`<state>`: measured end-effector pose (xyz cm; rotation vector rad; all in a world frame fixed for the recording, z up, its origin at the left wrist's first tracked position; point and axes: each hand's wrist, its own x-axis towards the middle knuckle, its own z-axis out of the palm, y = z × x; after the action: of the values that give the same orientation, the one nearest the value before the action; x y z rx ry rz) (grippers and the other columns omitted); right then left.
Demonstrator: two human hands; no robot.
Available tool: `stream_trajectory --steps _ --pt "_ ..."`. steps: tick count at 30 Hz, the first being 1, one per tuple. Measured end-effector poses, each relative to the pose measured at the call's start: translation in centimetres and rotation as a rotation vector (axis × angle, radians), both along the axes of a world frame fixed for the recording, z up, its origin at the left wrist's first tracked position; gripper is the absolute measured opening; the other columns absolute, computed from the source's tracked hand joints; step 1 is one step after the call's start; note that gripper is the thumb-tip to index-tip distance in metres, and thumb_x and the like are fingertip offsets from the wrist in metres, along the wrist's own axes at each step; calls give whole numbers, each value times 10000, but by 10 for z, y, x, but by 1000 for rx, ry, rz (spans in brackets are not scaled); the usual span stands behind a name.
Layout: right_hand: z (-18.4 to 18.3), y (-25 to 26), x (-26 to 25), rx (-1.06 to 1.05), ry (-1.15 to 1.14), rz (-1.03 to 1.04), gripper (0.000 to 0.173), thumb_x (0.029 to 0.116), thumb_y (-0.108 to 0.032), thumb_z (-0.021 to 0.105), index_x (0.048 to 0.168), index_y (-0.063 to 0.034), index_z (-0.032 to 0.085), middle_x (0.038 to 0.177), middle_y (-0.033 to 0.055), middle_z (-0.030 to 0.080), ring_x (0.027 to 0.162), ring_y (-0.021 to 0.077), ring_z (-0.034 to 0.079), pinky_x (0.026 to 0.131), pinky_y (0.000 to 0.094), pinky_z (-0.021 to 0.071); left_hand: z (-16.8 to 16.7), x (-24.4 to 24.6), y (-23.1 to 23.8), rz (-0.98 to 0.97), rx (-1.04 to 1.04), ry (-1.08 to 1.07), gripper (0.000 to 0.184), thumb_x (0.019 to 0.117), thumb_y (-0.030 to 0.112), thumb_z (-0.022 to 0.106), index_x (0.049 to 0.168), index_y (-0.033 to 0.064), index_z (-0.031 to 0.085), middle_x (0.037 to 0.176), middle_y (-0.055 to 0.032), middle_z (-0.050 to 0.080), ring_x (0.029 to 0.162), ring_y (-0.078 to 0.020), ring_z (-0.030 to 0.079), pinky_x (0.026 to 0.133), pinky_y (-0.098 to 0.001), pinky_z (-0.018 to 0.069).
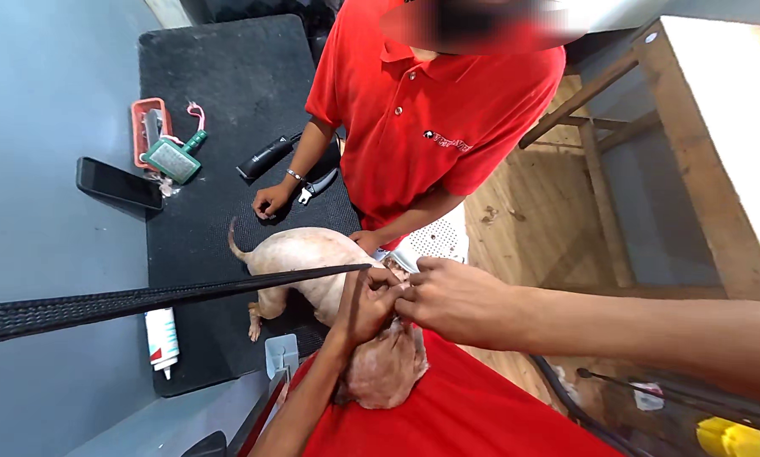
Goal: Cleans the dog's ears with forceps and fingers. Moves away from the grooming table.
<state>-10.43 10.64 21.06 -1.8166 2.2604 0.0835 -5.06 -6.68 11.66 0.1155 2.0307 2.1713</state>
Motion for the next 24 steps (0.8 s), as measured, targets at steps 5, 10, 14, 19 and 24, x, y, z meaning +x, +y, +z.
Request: stream_trajectory --steps 5,10,14,19,24 --pt "-2 10 3 -30 -288 -106 194 1025 -286 587 984 -104 640 799 26 600 621 174 622 504 336 510 -1 1 -1 -8 44 1 162 928 121 658 776 80 694 583 -21 580 454 -80 487 434 -227 411" --pt "-5 15 5 -134 -163 -72 113 975 -162 633 877 -137 683 747 -9 636 770 172 660 769 375 553 3 3 0 -30 51 -6 173 940 145 683 781 77 690 581 -35 575 433 -90 472 412 -228 404" --pt "0 6 12 -44 -22 -67 116 933 -154 641 821 -129 657 629 -9 576 598 170 604 640 377 506 2 2 -1 -46 56 -14 170 933 146 693 777 79 693 550 -30 548 419 -86 444 406 -228 376" --pt "-3 15 9 -123 -394 -164 184 1019 -276 584 977 -106 638 761 7 602 632 150 629 527 329 522 2 2 -1 -42 71 13 169 920 119 662 757 79 677 549 -25 544 424 -81 453 405 -222 377" --pt "-4 11 8 -135 -43 -28 112 945 -140 640 846 -122 690 698 6 622 770 211 648 853 432 517 3 2 -4 -33 32 22 188 941 138 673 763 76 673 566 -43 558 425 -101 469 399 -235 392"
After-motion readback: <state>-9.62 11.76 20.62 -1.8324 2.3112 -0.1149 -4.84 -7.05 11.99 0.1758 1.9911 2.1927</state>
